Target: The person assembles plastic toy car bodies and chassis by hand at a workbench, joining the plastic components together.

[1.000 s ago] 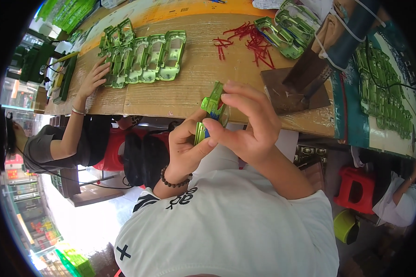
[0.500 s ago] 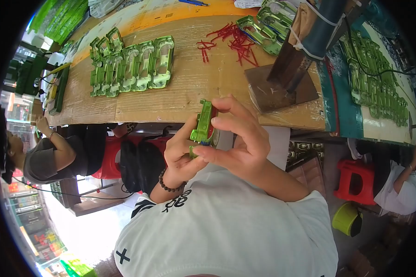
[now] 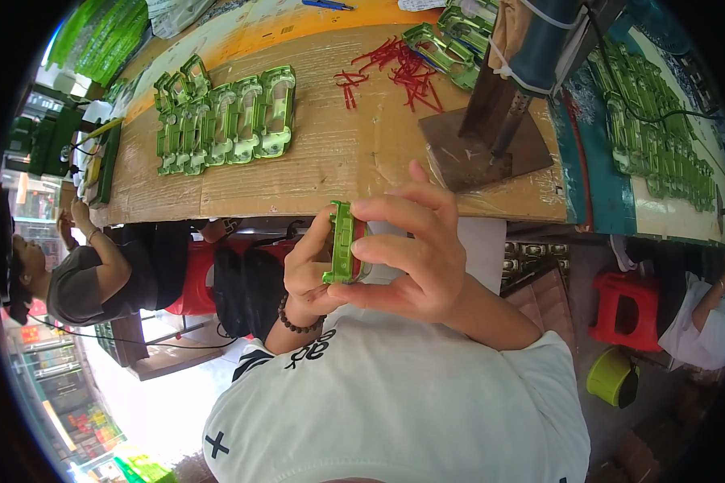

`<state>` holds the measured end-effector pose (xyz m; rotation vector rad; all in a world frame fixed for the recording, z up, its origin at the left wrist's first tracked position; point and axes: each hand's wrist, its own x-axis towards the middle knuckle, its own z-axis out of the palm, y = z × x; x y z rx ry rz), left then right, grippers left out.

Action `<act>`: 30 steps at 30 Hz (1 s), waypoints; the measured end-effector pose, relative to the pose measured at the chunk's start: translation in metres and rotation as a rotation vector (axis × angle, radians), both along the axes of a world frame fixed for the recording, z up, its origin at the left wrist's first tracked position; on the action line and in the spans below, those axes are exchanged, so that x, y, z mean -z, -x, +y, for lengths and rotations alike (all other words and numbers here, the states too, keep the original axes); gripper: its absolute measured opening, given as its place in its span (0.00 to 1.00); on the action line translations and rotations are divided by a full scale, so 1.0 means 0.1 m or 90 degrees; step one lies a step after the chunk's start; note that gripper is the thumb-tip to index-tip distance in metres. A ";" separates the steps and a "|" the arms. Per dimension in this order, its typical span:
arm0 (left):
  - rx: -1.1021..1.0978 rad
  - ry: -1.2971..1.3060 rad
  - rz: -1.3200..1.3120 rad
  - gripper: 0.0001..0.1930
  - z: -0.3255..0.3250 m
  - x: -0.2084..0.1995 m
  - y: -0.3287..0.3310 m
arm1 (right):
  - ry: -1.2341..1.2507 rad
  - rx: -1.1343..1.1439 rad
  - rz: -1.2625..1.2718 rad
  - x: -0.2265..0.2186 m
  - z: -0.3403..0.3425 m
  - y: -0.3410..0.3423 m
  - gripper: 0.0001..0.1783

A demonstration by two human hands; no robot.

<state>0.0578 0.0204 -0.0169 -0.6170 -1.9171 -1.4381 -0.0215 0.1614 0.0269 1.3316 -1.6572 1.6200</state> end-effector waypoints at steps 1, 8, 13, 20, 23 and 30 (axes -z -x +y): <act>-0.002 0.000 -0.001 0.16 0.00 -0.01 0.00 | 0.001 -0.028 -0.001 -0.01 0.00 0.01 0.29; -0.025 -0.016 -0.009 0.15 0.02 0.05 -0.01 | -0.038 0.008 0.006 0.01 0.00 -0.06 0.30; -0.039 -0.045 -0.001 0.13 0.11 0.01 0.01 | 0.098 -0.095 -0.148 0.24 -0.07 -0.17 0.31; 0.070 -0.015 -0.220 0.14 0.02 -0.15 -0.02 | 0.120 -0.197 -0.289 0.42 0.04 -0.14 0.29; 0.120 0.020 -0.251 0.17 -0.08 -0.28 -0.03 | 0.245 -0.220 -0.553 0.40 0.15 -0.15 0.26; -0.028 -0.110 -0.130 0.13 -0.20 -0.22 0.40 | 0.711 -0.710 -1.232 0.27 0.66 0.12 0.23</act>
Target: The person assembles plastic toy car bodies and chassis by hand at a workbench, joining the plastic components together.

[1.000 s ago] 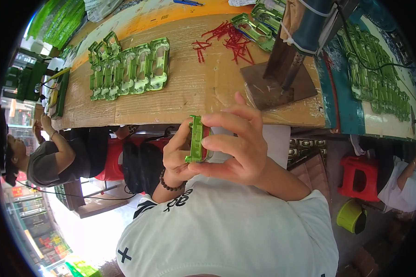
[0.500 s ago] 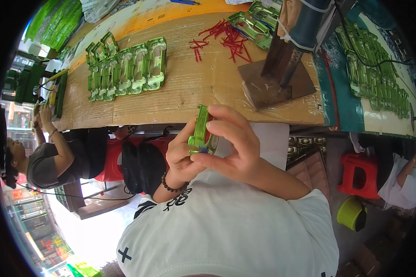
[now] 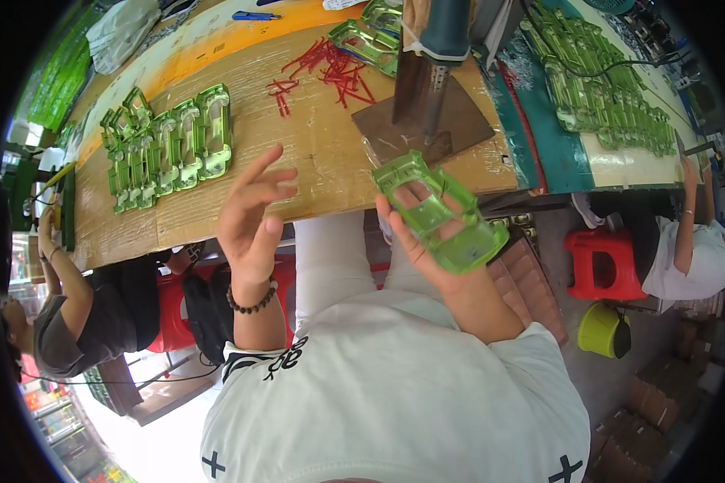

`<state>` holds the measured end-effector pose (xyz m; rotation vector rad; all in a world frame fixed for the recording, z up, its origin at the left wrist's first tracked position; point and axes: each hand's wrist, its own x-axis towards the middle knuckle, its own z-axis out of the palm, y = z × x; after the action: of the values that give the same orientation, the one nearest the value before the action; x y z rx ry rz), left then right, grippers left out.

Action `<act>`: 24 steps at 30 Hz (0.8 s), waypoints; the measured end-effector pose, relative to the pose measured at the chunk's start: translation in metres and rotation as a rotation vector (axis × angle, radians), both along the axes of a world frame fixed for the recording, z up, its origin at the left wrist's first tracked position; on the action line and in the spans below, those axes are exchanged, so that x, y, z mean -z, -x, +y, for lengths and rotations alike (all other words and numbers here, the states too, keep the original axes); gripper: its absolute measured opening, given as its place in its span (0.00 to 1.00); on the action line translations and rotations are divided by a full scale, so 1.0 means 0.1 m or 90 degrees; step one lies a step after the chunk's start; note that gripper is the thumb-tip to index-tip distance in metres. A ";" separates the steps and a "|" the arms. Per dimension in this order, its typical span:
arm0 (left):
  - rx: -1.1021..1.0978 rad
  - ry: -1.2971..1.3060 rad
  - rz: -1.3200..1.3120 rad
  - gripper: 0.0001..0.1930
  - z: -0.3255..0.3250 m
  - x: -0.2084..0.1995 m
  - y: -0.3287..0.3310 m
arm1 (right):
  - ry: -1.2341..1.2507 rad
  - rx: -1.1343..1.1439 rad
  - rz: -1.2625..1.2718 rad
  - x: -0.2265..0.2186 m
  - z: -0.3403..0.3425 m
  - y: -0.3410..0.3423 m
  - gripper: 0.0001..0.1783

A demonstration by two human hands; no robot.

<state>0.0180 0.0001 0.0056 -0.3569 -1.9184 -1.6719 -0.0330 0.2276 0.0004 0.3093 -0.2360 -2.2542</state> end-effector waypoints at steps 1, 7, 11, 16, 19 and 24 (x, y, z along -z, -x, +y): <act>-0.022 0.013 0.006 0.12 0.01 0.00 0.09 | -0.002 0.004 0.002 0.01 0.01 0.04 0.23; -0.022 0.212 -0.112 0.08 0.09 0.00 0.27 | 0.035 -0.018 -0.075 0.14 0.12 0.29 0.24; -0.042 0.216 -0.085 0.08 0.10 0.07 0.26 | 0.075 -0.063 -0.020 0.20 0.15 0.34 0.28; -0.054 0.214 -0.118 0.07 0.12 0.04 0.27 | 0.136 -0.136 -0.019 0.11 0.15 0.40 0.31; -0.060 0.237 -0.136 0.07 0.13 0.02 0.28 | 0.141 -0.139 -0.005 0.06 0.16 0.41 0.27; -0.056 0.246 -0.106 0.06 0.14 0.03 0.29 | 0.169 -0.138 -0.041 0.07 0.20 0.42 0.29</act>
<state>-0.0108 0.0141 0.0024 -0.2812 -2.3494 -1.3038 -0.0748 0.2477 -0.0067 0.2531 -0.5063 -1.9736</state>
